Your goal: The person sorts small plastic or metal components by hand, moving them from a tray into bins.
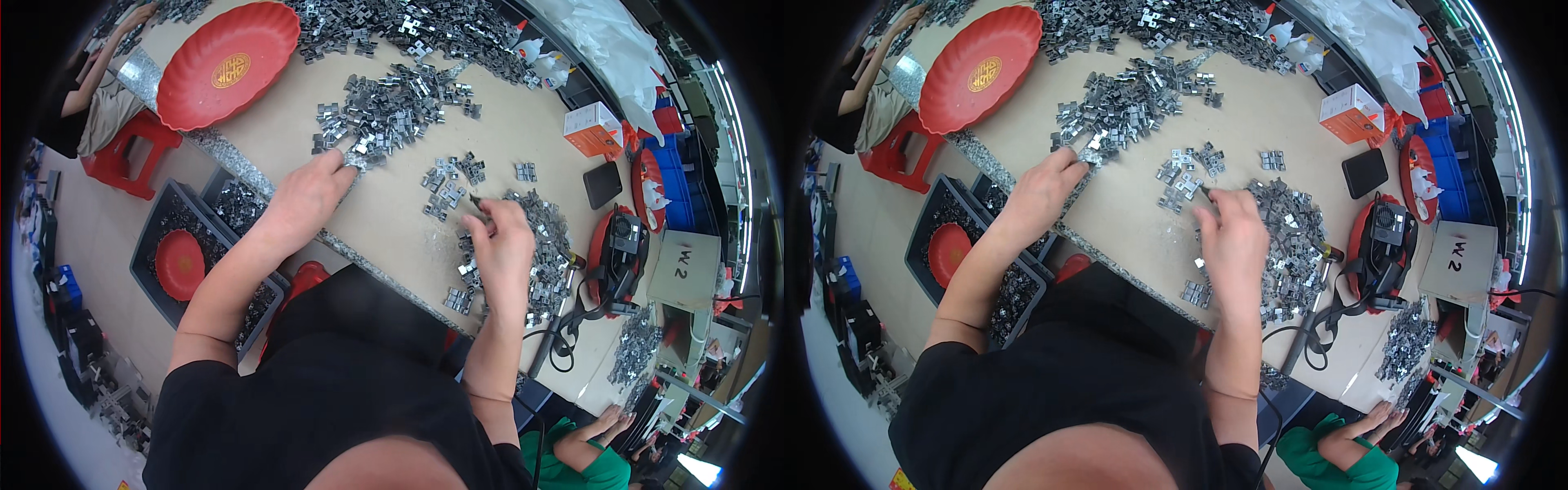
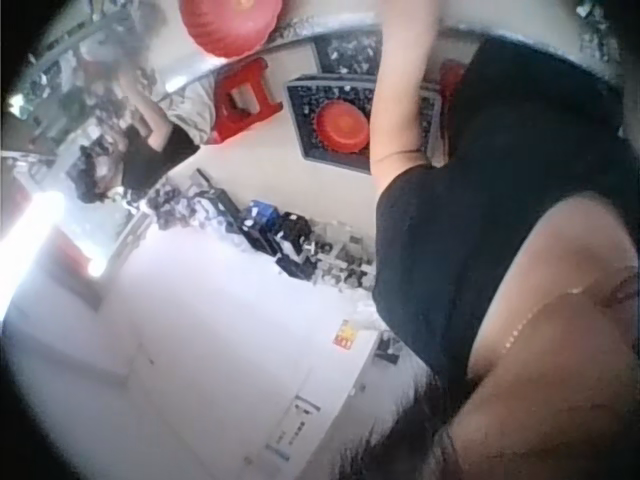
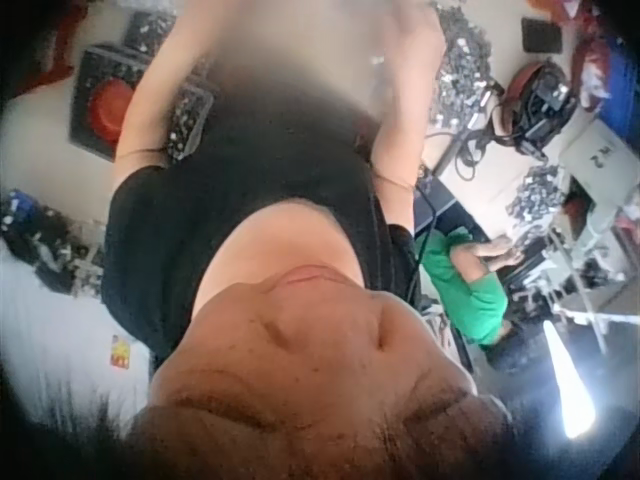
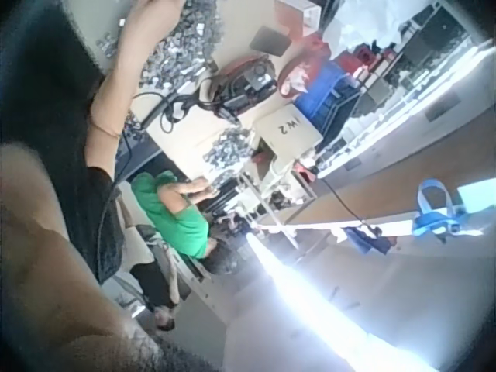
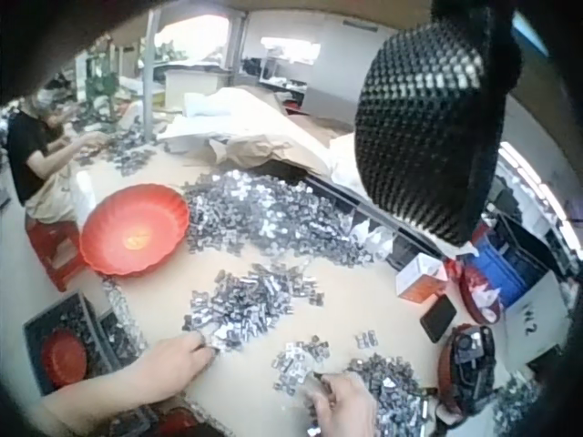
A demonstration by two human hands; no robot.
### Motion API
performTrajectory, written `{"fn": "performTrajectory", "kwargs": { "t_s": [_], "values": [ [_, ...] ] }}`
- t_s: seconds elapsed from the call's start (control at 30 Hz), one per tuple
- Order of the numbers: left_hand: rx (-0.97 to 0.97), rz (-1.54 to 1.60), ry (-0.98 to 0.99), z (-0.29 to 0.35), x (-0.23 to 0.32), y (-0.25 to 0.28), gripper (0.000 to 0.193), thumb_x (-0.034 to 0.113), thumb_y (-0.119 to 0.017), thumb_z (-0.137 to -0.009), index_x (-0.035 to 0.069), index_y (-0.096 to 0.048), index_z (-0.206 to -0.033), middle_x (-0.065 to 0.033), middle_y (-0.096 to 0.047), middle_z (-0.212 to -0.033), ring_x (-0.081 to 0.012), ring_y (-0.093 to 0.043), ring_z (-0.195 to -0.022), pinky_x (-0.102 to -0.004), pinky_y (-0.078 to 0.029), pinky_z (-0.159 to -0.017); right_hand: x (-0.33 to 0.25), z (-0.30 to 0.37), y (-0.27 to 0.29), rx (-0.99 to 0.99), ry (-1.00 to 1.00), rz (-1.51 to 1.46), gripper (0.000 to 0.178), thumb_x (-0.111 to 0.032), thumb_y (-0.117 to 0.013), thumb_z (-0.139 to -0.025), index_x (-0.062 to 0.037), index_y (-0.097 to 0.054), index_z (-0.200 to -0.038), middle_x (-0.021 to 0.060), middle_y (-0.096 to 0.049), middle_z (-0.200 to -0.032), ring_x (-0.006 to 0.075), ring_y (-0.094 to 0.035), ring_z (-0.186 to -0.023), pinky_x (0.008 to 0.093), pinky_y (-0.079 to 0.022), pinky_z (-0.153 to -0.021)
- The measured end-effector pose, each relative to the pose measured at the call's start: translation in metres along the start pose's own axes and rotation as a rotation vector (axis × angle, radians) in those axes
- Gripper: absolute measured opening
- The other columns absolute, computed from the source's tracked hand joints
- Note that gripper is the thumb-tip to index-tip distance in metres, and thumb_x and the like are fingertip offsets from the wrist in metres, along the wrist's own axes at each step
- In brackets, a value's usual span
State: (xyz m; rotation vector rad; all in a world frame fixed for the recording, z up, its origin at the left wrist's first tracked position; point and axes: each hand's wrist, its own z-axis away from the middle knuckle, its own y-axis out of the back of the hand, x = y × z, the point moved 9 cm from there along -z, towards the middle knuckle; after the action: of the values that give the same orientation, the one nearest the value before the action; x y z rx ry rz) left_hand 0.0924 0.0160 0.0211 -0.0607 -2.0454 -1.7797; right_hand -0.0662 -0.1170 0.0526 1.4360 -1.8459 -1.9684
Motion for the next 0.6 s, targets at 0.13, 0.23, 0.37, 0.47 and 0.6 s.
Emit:
{"fn": "performTrajectory", "kwargs": {
  "t_s": [0.13,0.23,0.37,0.47,0.6],
  "values": [
    [0.137,0.006,-0.106,-0.001,0.007,0.014,0.022,0.001,-0.046,-0.069,0.001,-0.048,-0.091,-0.0102,-0.047,-0.087,-0.0271,-0.051,-0.077,-0.034,-0.043,-0.066,0.007,-0.013,-0.029,-0.104,-0.023,0.042,0.031,-0.01,-0.066,-0.064,0.0044,-0.054,-0.089,0.015,-0.054,-0.083,0.0238,-0.054,-0.063,0.0319,-0.043,-0.06],
    [0.029,0.039,-0.007,0.002,-0.005,0.006,0.029,-0.007,-0.047,-0.063,0.001,-0.047,-0.092,-0.0105,-0.048,-0.085,-0.0214,-0.053,-0.072,-0.0315,-0.044,-0.06,0.004,-0.021,-0.039,-0.115,0.057,0.023,0.04,-0.009,-0.07,-0.058,0.0059,-0.053,-0.091,0.015,-0.053,-0.081,0.0187,-0.053,-0.059,0.0285,-0.043,-0.058],
    [-0.021,0.567,0.183,0.002,-0.016,-0.008,0.036,-0.013,-0.045,-0.061,0.0,-0.045,-0.095,-0.008,-0.05,-0.081,-0.0139,-0.053,-0.067,-0.0267,-0.044,-0.052,0.013,-0.025,-0.048,-0.239,0.019,-0.151,0.042,-0.009,-0.074,-0.053,0.0058,-0.052,-0.087,0.0122,-0.052,-0.078,0.015,-0.052,-0.056,0.0261,-0.043,-0.055],
    [0.079,1.575,0.459,0.004,-0.018,-0.045,0.031,-0.013,-0.043,-0.068,-0.001,-0.049,-0.096,-0.0059,-0.054,-0.08,-0.0115,-0.053,-0.063,-0.023,-0.045,-0.052,0.018,-0.027,-0.058,-0.333,-0.067,-0.184,0.043,-0.009,-0.075,-0.052,0.0055,-0.051,-0.085,0.0134,-0.052,-0.08,0.0169,-0.052,-0.057,0.0269,-0.043,-0.058],
    [-0.045,2.012,0.513,-0.002,0.005,-0.07,0.022,-0.005,-0.046,-0.074,-0.002,-0.05,-0.095,-0.0123,-0.058,-0.087,-0.0173,-0.057,-0.07,-0.0261,-0.048,-0.061,0.032,-0.031,-0.055,-0.244,-0.123,-0.19,0.044,-0.01,-0.074,-0.053,0.0054,-0.051,-0.087,0.0161,-0.053,-0.08,0.0209,-0.053,-0.059,0.0297,-0.044,-0.061]
  ]
}}
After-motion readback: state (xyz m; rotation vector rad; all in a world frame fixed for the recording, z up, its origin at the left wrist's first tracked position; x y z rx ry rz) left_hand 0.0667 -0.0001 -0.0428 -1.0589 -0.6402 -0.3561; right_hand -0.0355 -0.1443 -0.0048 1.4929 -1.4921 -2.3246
